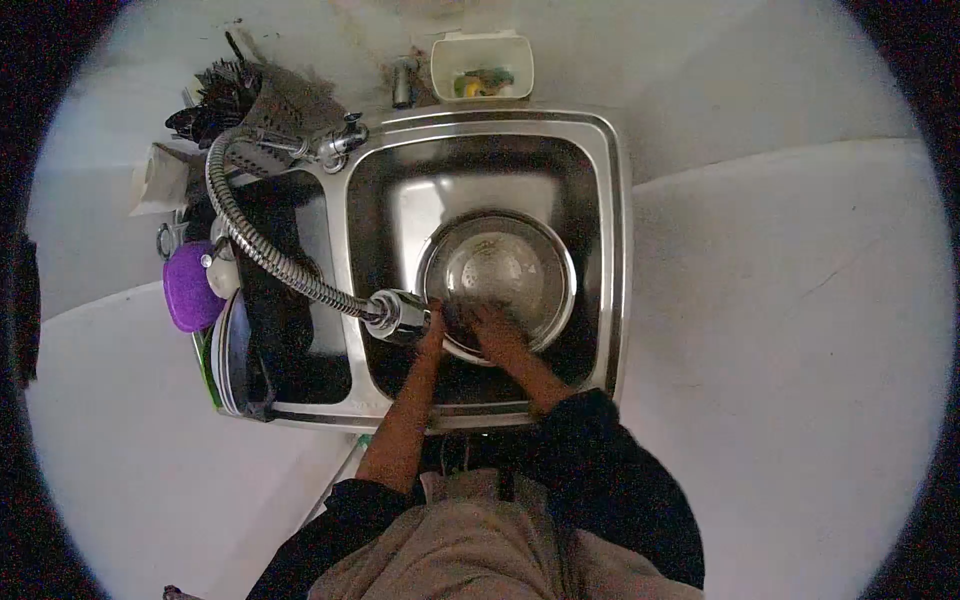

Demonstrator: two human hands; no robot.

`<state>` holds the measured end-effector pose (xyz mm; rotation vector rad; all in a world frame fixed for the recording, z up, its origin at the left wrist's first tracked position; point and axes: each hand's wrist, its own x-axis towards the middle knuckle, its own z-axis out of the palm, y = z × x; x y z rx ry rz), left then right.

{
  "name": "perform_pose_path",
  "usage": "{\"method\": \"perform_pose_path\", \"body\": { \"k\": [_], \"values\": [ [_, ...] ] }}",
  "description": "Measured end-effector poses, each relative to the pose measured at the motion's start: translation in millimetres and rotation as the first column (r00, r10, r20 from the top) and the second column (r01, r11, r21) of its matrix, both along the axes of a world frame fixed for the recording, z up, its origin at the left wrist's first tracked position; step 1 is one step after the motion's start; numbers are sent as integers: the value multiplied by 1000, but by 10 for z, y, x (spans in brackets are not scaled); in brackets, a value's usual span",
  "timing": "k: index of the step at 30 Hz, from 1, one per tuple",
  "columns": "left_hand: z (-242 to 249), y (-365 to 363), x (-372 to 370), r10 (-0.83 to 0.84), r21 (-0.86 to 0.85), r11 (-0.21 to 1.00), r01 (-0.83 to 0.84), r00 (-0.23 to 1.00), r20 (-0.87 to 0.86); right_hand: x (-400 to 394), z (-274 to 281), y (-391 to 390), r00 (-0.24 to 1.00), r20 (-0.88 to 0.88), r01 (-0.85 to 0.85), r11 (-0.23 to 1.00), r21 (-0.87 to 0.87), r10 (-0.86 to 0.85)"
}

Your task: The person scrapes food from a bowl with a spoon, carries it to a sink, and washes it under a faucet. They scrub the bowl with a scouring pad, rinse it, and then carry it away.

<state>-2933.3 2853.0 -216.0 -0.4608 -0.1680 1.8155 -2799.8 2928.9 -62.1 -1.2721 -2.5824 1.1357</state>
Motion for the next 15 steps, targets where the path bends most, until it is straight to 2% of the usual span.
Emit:
{"method": "perform_pose_path", "body": {
  "k": [1,2,3,4,5,6,7,9,10,11,12,13,15],
  "values": [
    [-408,-83,23,2,-1,1000,-2,999,54,202,-77,77,989,128,-62,994,-88,73],
    [-621,-172,8,3,-4,1000,-3,994,106,369,-130,188,986,154,-73,997,41,66],
    [-634,-268,-29,64,-14,998,-64,901,429,503,-185,348,982,178,-87,982,167,57],
    [-658,-369,-67,138,-58,989,-136,704,696,548,-219,470,979,199,-103,952,288,46],
    [-721,-313,-36,121,11,987,-163,775,620,481,-157,560,977,123,137,957,257,-173],
    [-840,-252,-1,110,83,980,-181,838,535,355,-22,647,920,56,369,906,207,-387],
    [-933,-201,15,104,154,970,-189,892,440,221,54,678,810,3,580,803,138,-586],
    [-1031,-160,-11,100,295,940,-168,967,233,-19,-150,602,858,92,508,862,0,-505],
    [-1031,-230,-11,137,213,943,-254,884,446,-109,-263,533,879,135,470,880,-72,-458],
    [-988,-323,3,180,112,941,-320,752,634,-200,-285,401,958,84,273,961,34,-275],
    [-951,-363,25,181,86,946,-313,729,660,-273,-277,227,996,57,63,987,149,-72],
    [-906,-402,47,184,59,950,-306,705,685,-299,-265,146,989,55,-145,952,270,135],
    [-744,-379,46,91,151,974,-170,901,425,-255,-128,251,995,62,-98,960,263,84]
  ]
}}
